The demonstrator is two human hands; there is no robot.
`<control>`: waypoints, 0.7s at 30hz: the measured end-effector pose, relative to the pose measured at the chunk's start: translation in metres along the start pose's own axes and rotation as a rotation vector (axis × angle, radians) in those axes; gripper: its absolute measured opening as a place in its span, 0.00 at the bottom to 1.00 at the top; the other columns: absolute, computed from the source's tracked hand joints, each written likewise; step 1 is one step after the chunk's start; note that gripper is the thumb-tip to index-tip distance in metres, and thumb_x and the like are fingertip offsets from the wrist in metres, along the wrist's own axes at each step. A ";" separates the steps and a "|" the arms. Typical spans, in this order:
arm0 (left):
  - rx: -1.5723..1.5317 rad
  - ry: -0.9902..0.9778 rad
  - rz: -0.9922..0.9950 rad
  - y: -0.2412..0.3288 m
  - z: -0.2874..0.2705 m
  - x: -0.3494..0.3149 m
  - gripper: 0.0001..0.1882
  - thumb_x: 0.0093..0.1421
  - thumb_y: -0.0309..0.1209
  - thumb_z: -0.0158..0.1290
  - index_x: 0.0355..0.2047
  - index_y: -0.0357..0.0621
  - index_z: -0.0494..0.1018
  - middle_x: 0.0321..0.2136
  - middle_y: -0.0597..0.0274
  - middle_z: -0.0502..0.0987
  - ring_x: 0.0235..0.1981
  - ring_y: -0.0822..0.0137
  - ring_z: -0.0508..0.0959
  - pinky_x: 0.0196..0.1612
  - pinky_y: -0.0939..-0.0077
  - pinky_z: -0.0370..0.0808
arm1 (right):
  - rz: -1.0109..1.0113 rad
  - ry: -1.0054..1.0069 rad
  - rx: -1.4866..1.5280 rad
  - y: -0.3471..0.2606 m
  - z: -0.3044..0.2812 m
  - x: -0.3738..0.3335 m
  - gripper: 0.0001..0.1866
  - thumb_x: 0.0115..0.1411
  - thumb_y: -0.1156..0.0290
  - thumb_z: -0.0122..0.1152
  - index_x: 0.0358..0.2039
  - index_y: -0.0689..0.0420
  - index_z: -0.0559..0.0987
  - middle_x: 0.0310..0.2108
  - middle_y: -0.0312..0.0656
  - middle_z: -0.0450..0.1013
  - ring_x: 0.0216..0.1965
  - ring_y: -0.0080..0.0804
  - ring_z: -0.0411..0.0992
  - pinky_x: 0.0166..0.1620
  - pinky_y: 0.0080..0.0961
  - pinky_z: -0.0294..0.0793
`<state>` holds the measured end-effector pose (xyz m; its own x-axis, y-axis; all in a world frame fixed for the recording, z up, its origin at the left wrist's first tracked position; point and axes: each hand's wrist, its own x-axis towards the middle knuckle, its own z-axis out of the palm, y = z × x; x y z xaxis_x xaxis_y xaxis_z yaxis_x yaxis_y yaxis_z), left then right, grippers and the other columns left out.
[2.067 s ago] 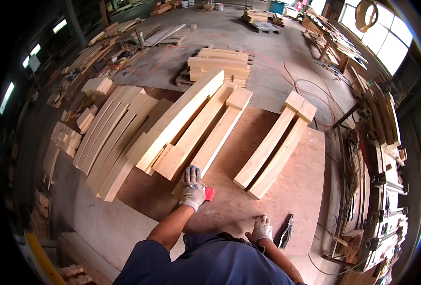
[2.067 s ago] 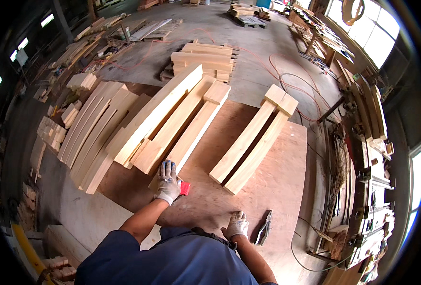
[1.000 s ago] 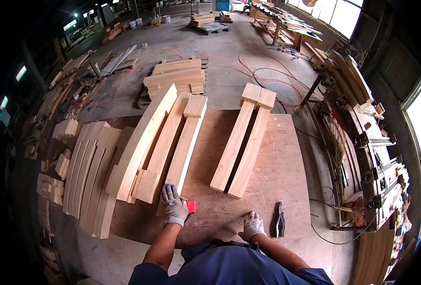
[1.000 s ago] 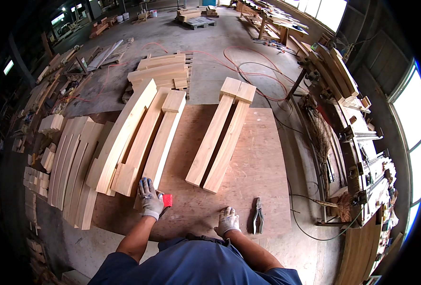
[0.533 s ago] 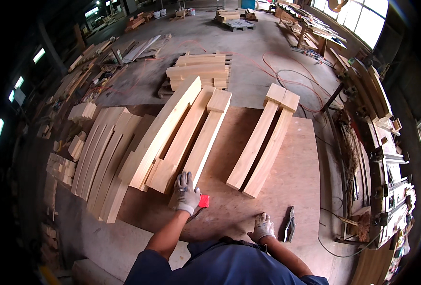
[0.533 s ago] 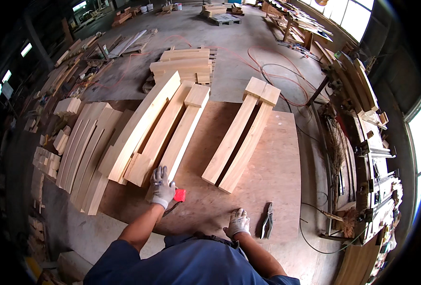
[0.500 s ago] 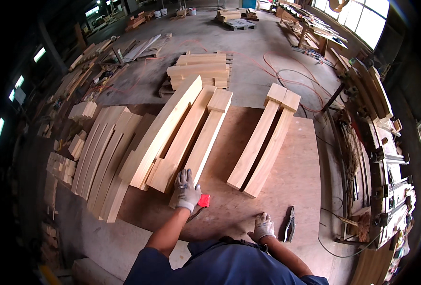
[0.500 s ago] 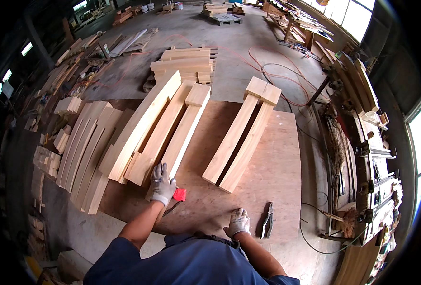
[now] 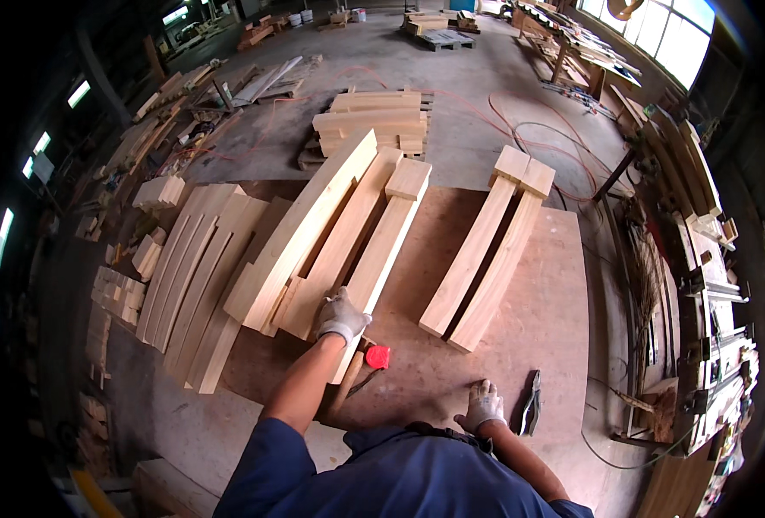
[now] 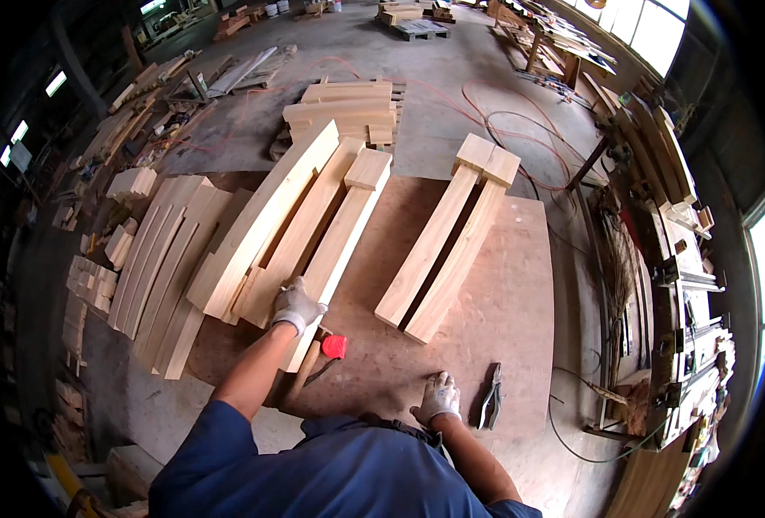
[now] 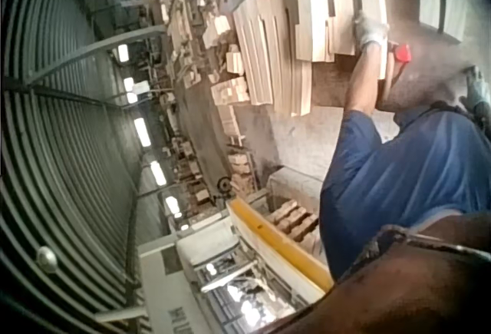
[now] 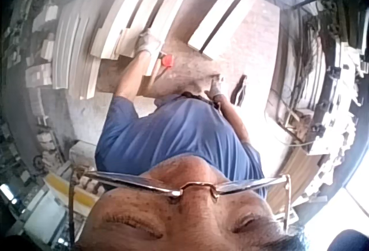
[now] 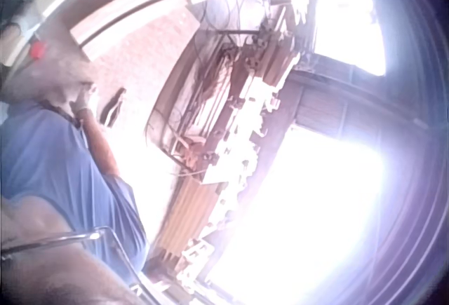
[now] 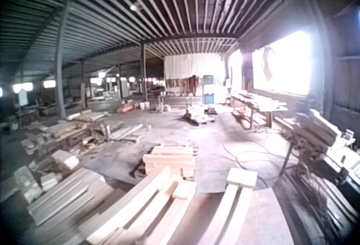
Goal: The person assembles wooden frames by joining planks with smaller blocks. They use pliers to remove nails from the blocks, then use a hammer to drive nails into the wood to secure the pieces together. The person repeats this process for multiple frames, placing completed units aside.
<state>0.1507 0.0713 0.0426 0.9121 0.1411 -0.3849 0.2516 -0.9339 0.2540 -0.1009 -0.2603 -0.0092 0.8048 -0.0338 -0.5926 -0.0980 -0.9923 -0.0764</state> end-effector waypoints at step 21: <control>-0.058 0.076 0.120 -0.117 0.081 -0.231 0.56 0.47 0.46 0.76 0.72 0.38 0.62 0.60 0.41 0.78 0.61 0.43 0.80 0.65 0.48 0.75 | -0.010 -0.053 -0.077 0.000 -0.004 0.005 0.57 0.57 0.39 0.72 0.75 0.66 0.63 0.77 0.64 0.53 0.76 0.61 0.55 0.71 0.53 0.66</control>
<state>-0.1160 0.1218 0.0303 0.9580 0.0563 -0.2812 0.1558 -0.9253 0.3459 -0.0949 -0.2605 -0.0090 0.7732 -0.0195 -0.6339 -0.0433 -0.9988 -0.0220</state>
